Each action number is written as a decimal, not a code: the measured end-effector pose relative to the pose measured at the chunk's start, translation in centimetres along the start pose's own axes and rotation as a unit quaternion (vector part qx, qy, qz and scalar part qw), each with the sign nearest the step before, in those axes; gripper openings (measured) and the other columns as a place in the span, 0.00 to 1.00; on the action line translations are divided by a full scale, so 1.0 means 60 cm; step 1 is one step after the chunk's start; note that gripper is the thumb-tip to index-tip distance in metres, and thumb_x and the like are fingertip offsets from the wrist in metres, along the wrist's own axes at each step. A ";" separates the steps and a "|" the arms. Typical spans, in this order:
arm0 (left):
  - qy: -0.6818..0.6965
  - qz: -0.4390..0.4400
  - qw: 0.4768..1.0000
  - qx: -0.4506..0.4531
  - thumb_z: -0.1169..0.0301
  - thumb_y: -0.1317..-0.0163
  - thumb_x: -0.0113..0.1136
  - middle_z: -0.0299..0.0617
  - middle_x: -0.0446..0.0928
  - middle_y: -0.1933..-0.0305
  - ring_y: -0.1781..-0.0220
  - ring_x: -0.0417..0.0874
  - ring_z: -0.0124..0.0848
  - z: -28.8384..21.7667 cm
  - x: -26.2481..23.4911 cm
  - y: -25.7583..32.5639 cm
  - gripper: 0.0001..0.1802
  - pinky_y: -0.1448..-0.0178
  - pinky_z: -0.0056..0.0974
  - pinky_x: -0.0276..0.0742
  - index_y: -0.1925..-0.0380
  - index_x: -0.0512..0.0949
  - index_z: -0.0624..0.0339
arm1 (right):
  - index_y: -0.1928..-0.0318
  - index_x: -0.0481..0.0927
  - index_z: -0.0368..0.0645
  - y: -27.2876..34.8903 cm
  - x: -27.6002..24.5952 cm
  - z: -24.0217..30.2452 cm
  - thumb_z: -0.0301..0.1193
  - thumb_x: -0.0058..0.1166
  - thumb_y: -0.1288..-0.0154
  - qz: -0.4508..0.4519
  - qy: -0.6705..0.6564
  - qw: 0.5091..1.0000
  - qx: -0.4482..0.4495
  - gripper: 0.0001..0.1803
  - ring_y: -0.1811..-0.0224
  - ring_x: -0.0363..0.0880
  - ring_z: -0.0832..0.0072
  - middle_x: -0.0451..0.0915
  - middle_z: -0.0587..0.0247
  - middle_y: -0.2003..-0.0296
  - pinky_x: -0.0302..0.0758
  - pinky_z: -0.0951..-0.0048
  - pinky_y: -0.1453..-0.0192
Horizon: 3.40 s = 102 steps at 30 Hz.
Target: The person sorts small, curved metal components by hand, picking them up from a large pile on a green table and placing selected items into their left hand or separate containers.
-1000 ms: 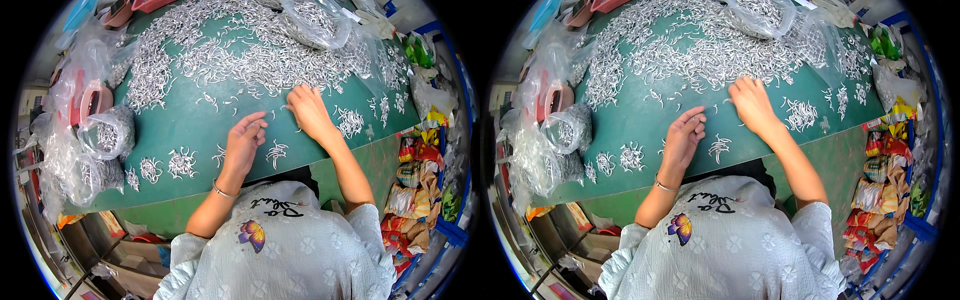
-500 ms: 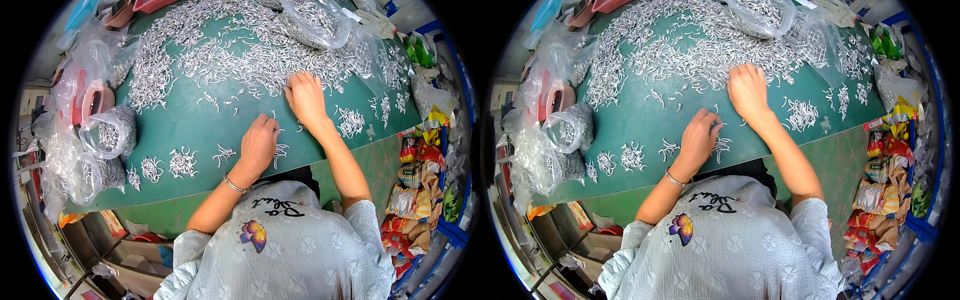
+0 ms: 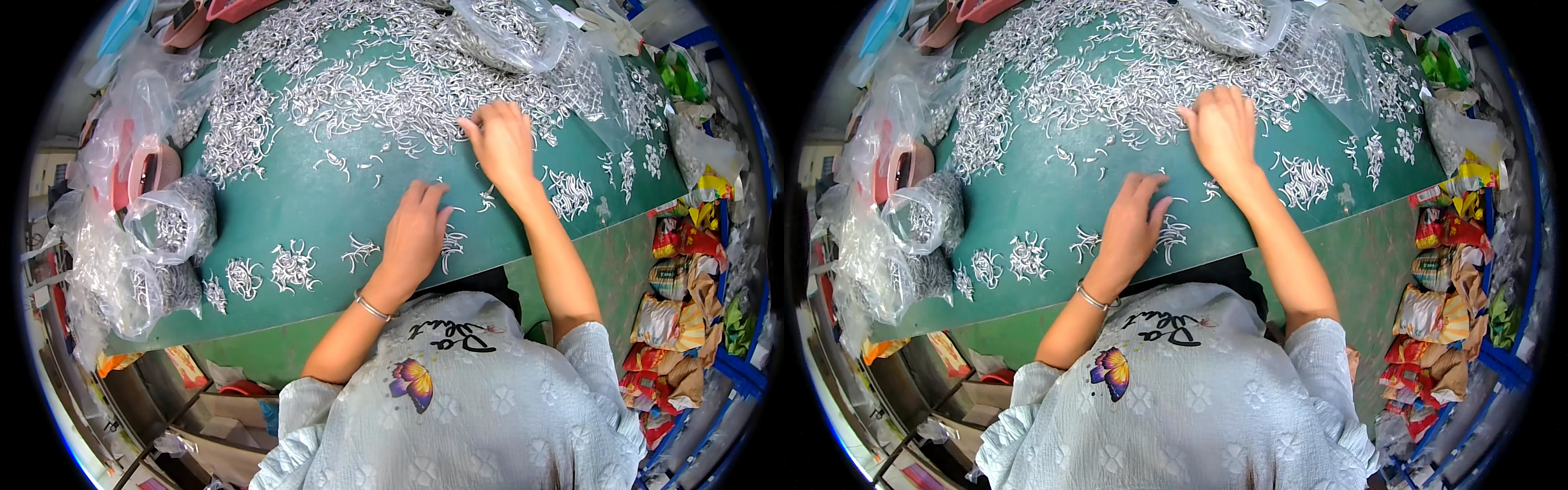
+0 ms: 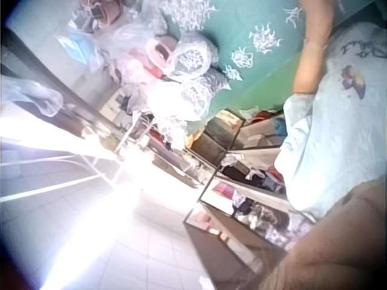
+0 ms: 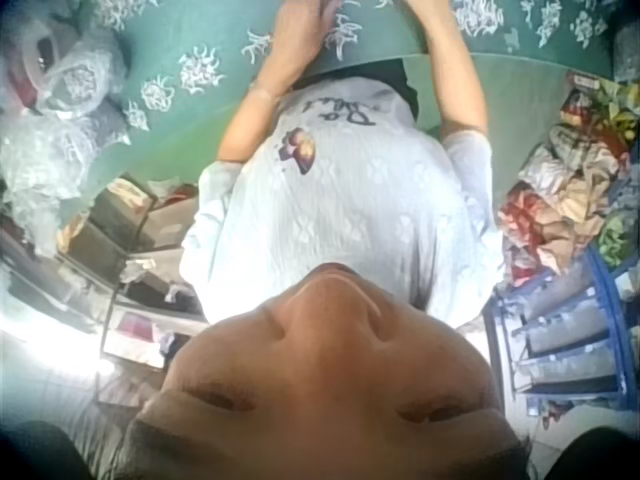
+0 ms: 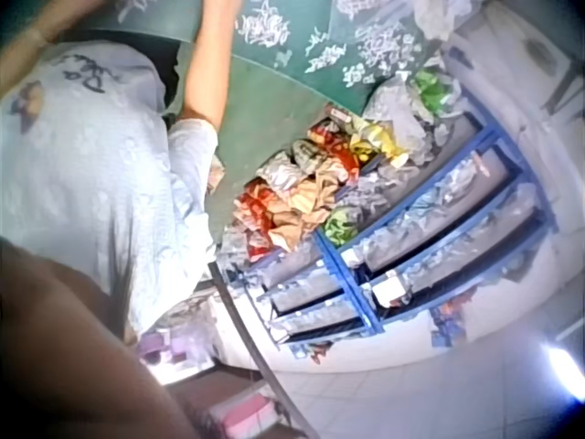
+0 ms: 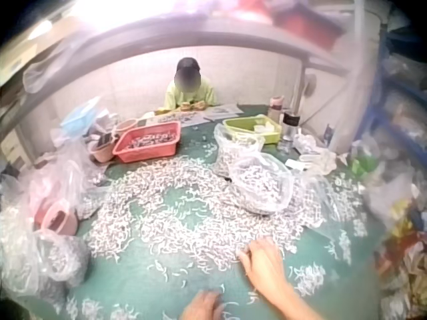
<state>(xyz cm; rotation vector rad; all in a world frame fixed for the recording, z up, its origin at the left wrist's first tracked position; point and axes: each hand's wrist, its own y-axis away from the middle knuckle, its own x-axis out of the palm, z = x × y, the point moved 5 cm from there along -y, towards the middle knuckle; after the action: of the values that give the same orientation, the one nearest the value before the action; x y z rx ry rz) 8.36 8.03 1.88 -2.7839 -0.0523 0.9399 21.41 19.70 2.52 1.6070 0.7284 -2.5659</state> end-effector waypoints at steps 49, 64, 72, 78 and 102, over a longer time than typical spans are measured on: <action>0.667 0.071 0.646 -0.364 0.66 0.26 0.48 0.50 0.78 0.50 0.47 0.80 0.37 0.067 0.054 0.008 0.18 0.43 0.40 0.81 0.48 0.74 0.73 | 0.71 0.80 0.37 0.049 -0.044 0.017 0.27 0.61 0.42 0.156 -0.316 0.929 0.114 0.06 0.62 0.74 0.60 0.79 0.58 0.70 0.71 0.63 0.55; 0.766 0.042 0.513 -0.386 0.58 0.22 0.32 0.63 0.66 0.33 0.31 0.70 0.48 0.045 0.043 -0.001 0.30 0.30 0.48 0.70 0.37 0.63 0.77 | 0.67 0.81 0.37 0.060 -0.047 0.024 0.25 0.59 0.42 0.118 -0.264 0.957 0.024 0.04 0.60 0.75 0.60 0.79 0.57 0.68 0.70 0.62 0.49; 0.709 0.081 0.592 -0.375 0.48 0.24 0.32 0.58 0.69 0.35 0.36 0.73 0.43 0.045 0.042 0.003 0.37 0.30 0.47 0.68 0.36 0.62 0.77 | 0.63 0.82 0.38 0.025 -0.042 0.007 0.26 0.60 0.41 0.060 -0.217 0.972 0.064 0.06 0.56 0.75 0.60 0.79 0.56 0.63 0.71 0.63 0.49; 0.755 0.050 0.561 -0.335 0.44 0.25 0.31 0.60 0.63 0.31 0.32 0.69 0.46 0.043 0.029 0.000 0.42 0.28 0.47 0.64 0.33 0.57 0.76 | 0.61 0.80 0.40 0.033 -0.037 0.059 0.23 0.59 0.42 0.106 -0.281 0.953 -0.051 0.07 0.51 0.73 0.58 0.78 0.58 0.58 0.68 0.61 0.43; 0.763 0.056 0.517 -0.385 0.66 0.25 0.46 0.32 0.61 0.78 0.77 0.59 0.22 0.060 0.030 0.028 0.14 0.76 0.27 0.57 0.52 0.74 0.66 | 0.67 0.81 0.41 0.012 -0.017 -0.005 0.27 0.64 0.45 -0.016 -0.120 0.991 -0.059 0.06 0.56 0.72 0.58 0.76 0.57 0.62 0.67 0.59 0.49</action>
<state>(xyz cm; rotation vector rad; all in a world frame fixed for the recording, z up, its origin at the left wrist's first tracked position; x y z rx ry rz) 7.57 7.21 -2.31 -3.0669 -0.0048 -2.2132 22.32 18.97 3.01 1.2349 0.8701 -2.6189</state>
